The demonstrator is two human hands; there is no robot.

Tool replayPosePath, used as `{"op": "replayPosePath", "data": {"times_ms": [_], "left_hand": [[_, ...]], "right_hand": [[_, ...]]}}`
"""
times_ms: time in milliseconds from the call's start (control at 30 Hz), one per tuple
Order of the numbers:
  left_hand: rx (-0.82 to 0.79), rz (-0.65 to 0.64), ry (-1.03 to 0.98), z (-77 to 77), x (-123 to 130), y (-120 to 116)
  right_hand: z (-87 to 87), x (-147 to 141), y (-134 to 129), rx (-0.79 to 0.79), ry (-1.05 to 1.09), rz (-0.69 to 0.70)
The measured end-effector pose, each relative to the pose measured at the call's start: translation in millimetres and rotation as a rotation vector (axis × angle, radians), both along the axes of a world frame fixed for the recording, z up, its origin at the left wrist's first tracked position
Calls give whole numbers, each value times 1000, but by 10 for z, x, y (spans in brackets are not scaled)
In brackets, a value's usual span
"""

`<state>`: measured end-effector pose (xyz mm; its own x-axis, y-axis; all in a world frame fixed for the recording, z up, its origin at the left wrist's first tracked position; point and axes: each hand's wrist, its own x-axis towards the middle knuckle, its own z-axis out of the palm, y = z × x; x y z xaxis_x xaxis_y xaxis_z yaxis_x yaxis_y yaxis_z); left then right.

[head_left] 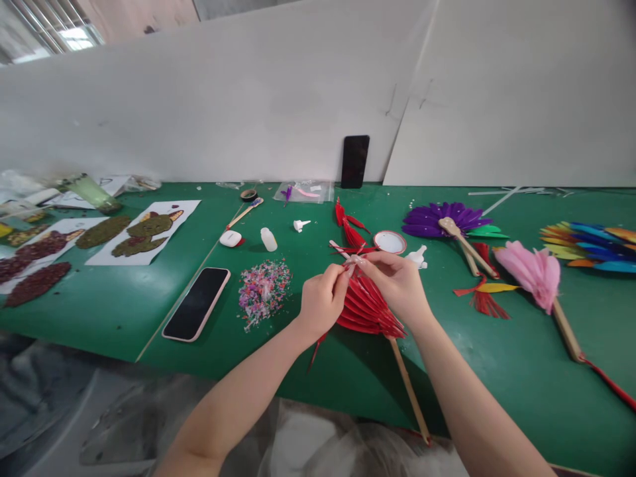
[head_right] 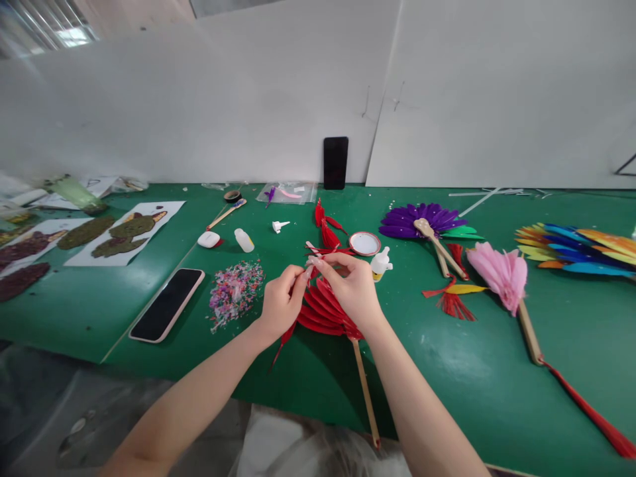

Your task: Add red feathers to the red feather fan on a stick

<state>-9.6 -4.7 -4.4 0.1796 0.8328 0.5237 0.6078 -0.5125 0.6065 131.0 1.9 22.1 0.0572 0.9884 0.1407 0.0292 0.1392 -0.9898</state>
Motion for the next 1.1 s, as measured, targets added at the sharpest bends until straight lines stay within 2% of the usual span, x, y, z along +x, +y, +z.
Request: {"op": "replayPosePath", "data": {"times_ms": [200,333,533,667,767,867,1100], "left_hand": [[109,32,114,1,-18,14],[181,45,192,4,-33,33],[244,48,260,-8,-47,54],[104,-14,204,-2,-54,57],[-1,-108,160,35,-93,83],[-83,-199,115,93,-153,124],[-321,-302,-11,208,-183,150]], "right_hand": [[33,50,16,-65,53,29],[36,81,27,-72,-4,5],[52,118,30,-16,-111,46],[65,192,39,-17,-127,130],[76,251,39,-45,-109,185],[99,287,31,-92,-50,250],[156,340,17,-216,39,421]]}}
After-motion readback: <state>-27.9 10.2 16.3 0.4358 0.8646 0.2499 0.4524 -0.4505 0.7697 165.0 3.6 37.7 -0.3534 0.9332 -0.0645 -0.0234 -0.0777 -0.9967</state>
